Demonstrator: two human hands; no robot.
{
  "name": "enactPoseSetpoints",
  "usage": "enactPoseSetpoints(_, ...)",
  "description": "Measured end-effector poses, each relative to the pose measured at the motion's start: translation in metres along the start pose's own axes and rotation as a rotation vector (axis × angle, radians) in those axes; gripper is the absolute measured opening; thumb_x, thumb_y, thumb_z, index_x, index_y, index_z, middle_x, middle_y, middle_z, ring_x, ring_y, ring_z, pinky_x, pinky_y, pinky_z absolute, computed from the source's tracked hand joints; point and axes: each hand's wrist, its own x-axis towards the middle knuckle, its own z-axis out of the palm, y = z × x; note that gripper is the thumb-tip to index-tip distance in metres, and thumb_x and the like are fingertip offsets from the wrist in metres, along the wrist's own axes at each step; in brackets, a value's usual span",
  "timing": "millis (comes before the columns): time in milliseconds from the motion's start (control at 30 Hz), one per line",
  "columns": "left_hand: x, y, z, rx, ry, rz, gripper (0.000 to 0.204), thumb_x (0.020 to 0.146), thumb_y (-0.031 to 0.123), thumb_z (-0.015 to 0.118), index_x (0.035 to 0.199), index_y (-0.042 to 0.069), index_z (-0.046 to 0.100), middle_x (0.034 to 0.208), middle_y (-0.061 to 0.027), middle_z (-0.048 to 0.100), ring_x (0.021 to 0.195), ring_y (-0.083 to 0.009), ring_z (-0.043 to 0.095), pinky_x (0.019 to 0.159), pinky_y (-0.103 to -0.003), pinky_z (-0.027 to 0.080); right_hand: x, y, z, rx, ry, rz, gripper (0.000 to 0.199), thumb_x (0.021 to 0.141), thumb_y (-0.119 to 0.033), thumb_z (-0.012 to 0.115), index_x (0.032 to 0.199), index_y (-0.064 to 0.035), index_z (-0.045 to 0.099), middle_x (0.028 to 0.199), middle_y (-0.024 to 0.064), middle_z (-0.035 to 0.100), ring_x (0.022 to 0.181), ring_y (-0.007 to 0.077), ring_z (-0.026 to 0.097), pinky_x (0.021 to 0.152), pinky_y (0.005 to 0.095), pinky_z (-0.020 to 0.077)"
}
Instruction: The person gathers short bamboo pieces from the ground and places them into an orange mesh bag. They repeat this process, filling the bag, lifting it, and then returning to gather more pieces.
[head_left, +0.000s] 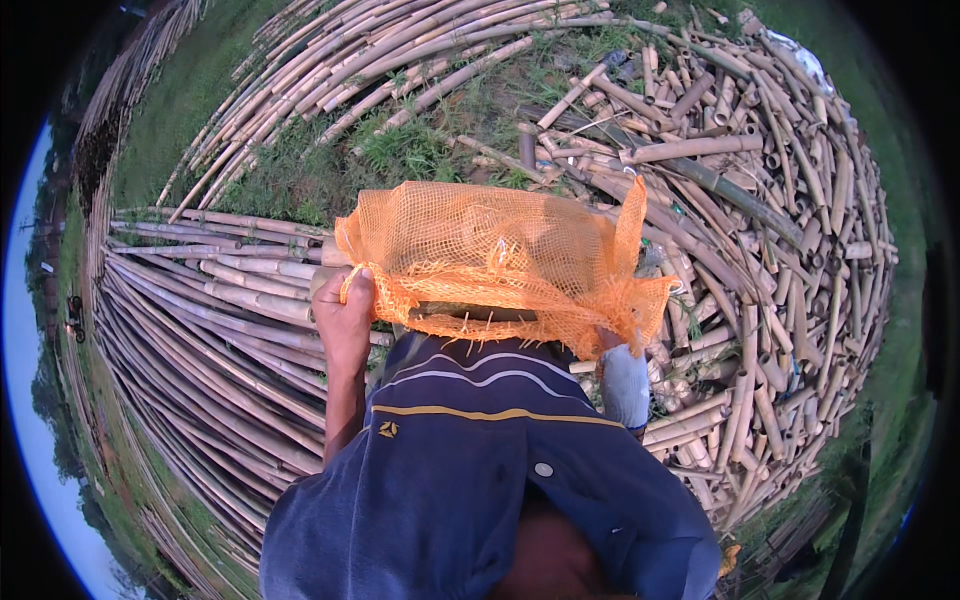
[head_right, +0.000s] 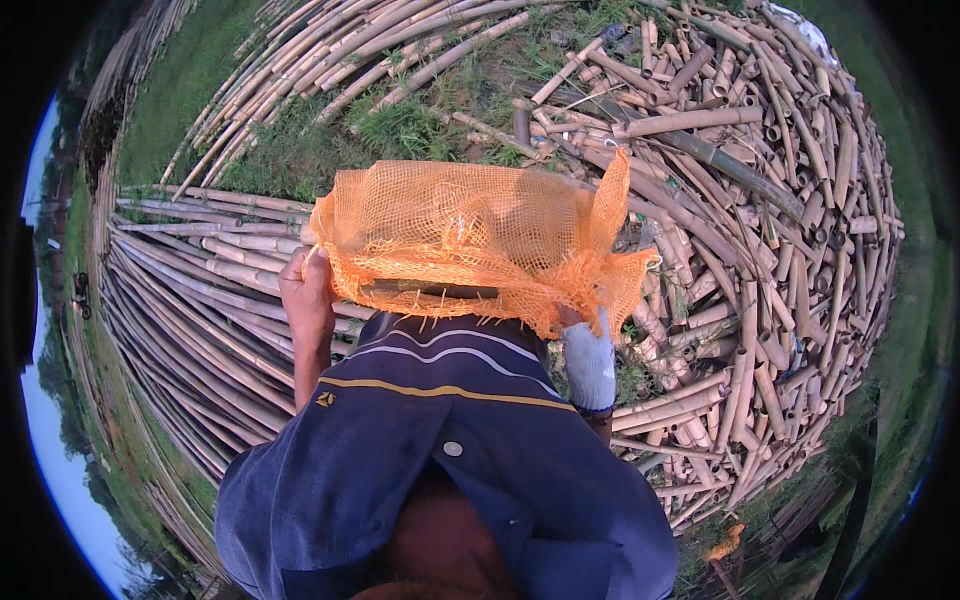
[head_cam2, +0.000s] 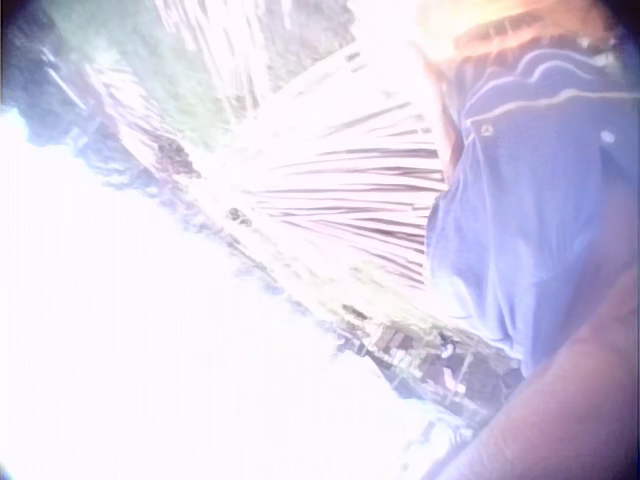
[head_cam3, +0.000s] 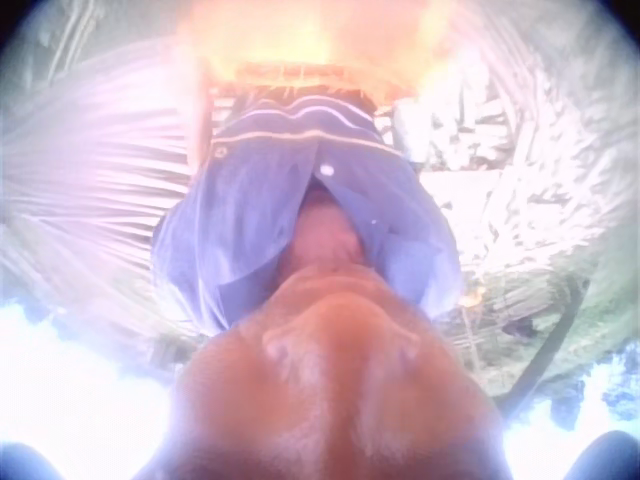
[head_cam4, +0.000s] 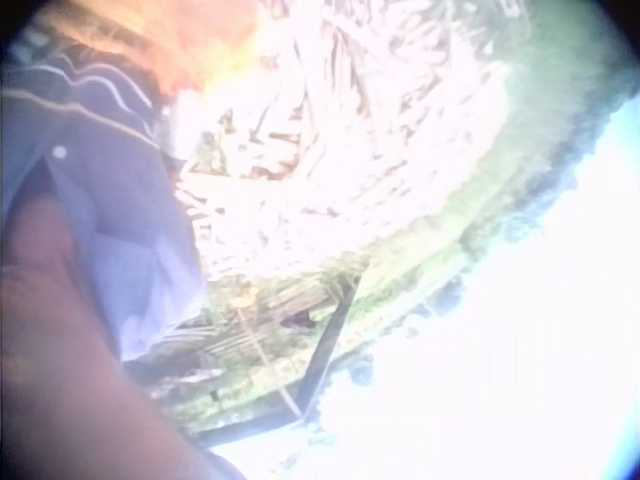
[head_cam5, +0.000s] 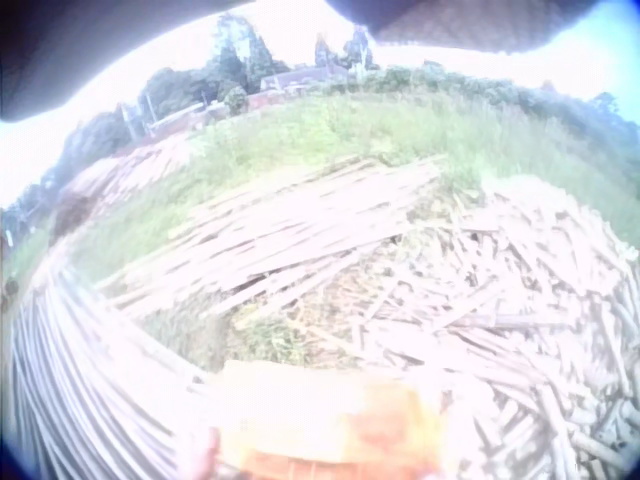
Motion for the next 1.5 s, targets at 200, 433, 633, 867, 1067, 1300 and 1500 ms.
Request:
enactPoseSetpoints(200,0.075,0.038,0.078,0.038,-0.35,-0.031,0.026,0.106,0.021,0.064,0.091,0.0,0.071,0.081,0.0023,0.066,0.069,-0.0045,0.053,0.064,-0.025,0.044,-0.013,0.053,0.022,0.226,0.278,0.017,0.034,0.105,-0.01,0.062,0.135,0.0036,0.058,0.123,0.0098,0.069,0.105,0.0154,0.066,0.091,0.0294,0.0528)
enactPoseSetpoints(433,0.131,0.006,0.203,0.161,-0.648,-0.132,0.026,0.105,0.022,0.064,0.091,0.001,0.072,0.083,0.0034,0.065,0.072,-0.0045,0.053,0.066,-0.026,0.044,-0.023,0.055,0.023,-0.597,0.507,0.024,0.032,0.099,-0.004,0.061,0.131,-0.0052,0.067,0.123,0.0076,0.075,0.109,0.0211,0.072,0.11,0.0416,0.0506)
enactPoseSetpoints(633,0.179,-0.013,0.285,0.196,-0.909,-0.147,0.029,0.106,0.024,0.063,0.09,0.001,0.071,0.083,0.004,0.064,0.074,-0.0049,0.052,0.068,-0.027,0.045,-0.014,0.049,0.02,-0.177,0.638,0.36,0.031,0.099,-0.006,0.06,0.13,-0.0051,0.067,0.119,0.0092,0.076,0.105,0.0221,0.073,0.111,0.0427,0.0502)
enactPoseSetpoints(867,0.195,0.008,0.34,0.151,-1.067,-0.005,0.028,0.106,0.021,0.064,0.088,0.001,0.07,0.079,0.0087,0.056,0.075,-0.0024,0.046,0.067,-0.026,0.041,0.021,0.05,0.012,-0.055,0.749,0.46,0.028,0.1,-0.007,0.06,0.127,-0.0036,0.068,0.11,0.0115,0.076,0.099,0.0233,0.073,0.104,0.0419,0.052)
enactPoseSetpoints(1067,0.272,-0.023,0.412,0.127,-1.014,-0.023,0.03,0.105,0.023,0.065,0.09,-0.002,0.071,0.074,0.0069,0.056,0.07,-0.0042,0.047,0.061,-0.028,0.041,0.144,0.005,-0.063,0.254,0.812,0.469,0.032,0.097,-0.01,0.064,0.128,-0.0034,0.07,0.101,0.0106,0.075,0.094,0.0228,0.07,0.081,0.0327,0.0539)
enactPoseSetpoints(1300,0.308,0.101,0.578,-0.29,-1.052,0.161,0.04,0.109,0.033,0.063,0.108,-0.005,0.074,0.075,0.0014,0.063,0.07,-0.0061,0.051,0.062,-0.028,0.043,0.255,-0.076,-0.276,0.227,0.804,-0.031,0.037,0.102,-0.012,0.057,0.138,-0.0068,0.065,0.114,0.0114,0.073,0.1,0.0208,0.07,0.085,0.034,0.055)
enactPoseSetpoints(1500,0.353,0.268,0.689,-0.596,-0.612,0.837,0.042,0.111,0.04,0.057,0.104,0.002,0.073,0.083,-0.0056,0.062,0.082,-0.0198,0.059,0.081,-0.037,0.049,0.334,-0.295,-0.465,-0.563,1.323,-0.288,0.043,0.102,-0.024,0.069,0.138,-0.0015,0.061,0.118,0.016,0.068,0.105,0.0254,0.068,0.086,0.0372,0.0569)
